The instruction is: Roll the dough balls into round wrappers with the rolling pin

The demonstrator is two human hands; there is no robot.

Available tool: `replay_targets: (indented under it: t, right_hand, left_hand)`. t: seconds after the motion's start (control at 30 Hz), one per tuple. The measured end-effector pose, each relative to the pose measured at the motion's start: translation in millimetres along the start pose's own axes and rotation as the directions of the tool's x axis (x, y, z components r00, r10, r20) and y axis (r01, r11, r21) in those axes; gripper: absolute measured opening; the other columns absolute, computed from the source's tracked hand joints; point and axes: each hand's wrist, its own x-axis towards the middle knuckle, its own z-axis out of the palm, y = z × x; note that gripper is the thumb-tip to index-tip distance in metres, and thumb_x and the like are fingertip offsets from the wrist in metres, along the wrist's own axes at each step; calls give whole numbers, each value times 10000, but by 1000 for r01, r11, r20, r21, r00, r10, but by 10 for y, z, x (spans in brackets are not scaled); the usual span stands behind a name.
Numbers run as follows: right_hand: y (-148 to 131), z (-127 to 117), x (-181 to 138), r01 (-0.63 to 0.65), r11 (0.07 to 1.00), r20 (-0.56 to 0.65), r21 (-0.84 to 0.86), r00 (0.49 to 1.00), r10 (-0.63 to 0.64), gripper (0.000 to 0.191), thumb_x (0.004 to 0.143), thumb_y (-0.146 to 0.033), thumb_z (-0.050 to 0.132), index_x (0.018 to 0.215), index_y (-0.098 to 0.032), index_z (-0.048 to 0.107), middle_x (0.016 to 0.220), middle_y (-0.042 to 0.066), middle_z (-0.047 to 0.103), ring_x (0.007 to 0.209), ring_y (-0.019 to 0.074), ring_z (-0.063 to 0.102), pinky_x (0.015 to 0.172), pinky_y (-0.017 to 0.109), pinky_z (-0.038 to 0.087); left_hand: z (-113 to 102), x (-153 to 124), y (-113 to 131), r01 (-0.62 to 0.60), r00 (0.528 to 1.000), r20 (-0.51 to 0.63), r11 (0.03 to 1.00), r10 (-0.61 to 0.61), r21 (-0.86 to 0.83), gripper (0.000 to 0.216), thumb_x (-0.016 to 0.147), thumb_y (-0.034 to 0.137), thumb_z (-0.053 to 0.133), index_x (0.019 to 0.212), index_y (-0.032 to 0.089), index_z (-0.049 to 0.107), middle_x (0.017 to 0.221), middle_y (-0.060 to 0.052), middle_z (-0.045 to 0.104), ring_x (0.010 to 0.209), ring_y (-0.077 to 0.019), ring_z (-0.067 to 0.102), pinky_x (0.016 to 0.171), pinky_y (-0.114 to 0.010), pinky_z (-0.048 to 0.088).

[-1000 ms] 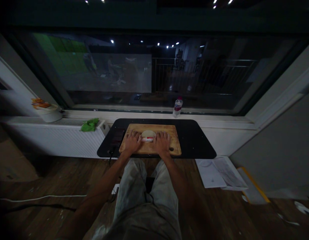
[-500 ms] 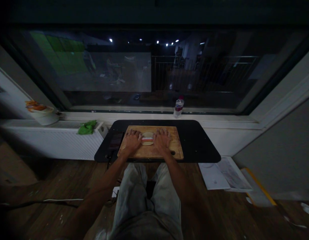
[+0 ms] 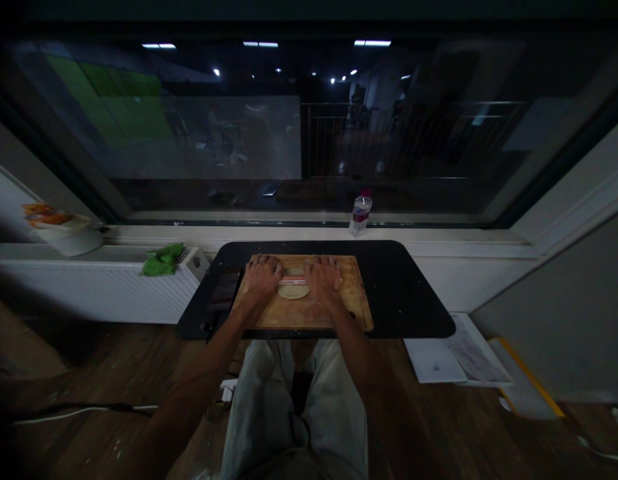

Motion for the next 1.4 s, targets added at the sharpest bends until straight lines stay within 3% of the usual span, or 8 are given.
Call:
replay_targets:
  t: [0.3,0.73,1.13,1.4]
  right_hand:
    - [-22,-27,224,-30,999,-1,43,1000,30,618,1205,-520,334,1518,-171,737,1466,199,756,1389,370,600,1174,494,415]
    - [-11,-4,477,-42,996,0,77,999,42,617,1216,-480,264,1448,-195,759,1517,170,720,1411,347,584,1175,500,433]
    - [30,92,205,-13,1000,-15,21,1000,14,588,1181,-485,400,1604,-192,684,1709,189,595,1595,380,480,1307,541,314]
    - [31,91,-90,18,1000,-76,-4,997,-18,551,1171,-459,429,1532,-178,736,1601,188,688,1484,361,575,1289,501,342]
  left_hand:
    - [121,301,-51,10,1000,-28,999,-9,33,375,1129,372,480,1260,202,787,1424,-170,765,1424,-347,620,1193,-488,460]
    - [143,569,-97,8,1000,4,1000,-8,8,391,1126,387,482,1281,185,778,1425,-183,759,1372,-341,656,1140,-478,521]
    - [80,239,-40,8,999,51,999,-10,53,421,1134,408,470,1274,198,806,1441,-181,748,1419,-366,594,1195,-524,444]
    - [34,-84,-33,-44,998,50,998,41,47,439,1151,388,427,1324,205,786,1472,-194,727,1447,-378,554,1203,-545,417]
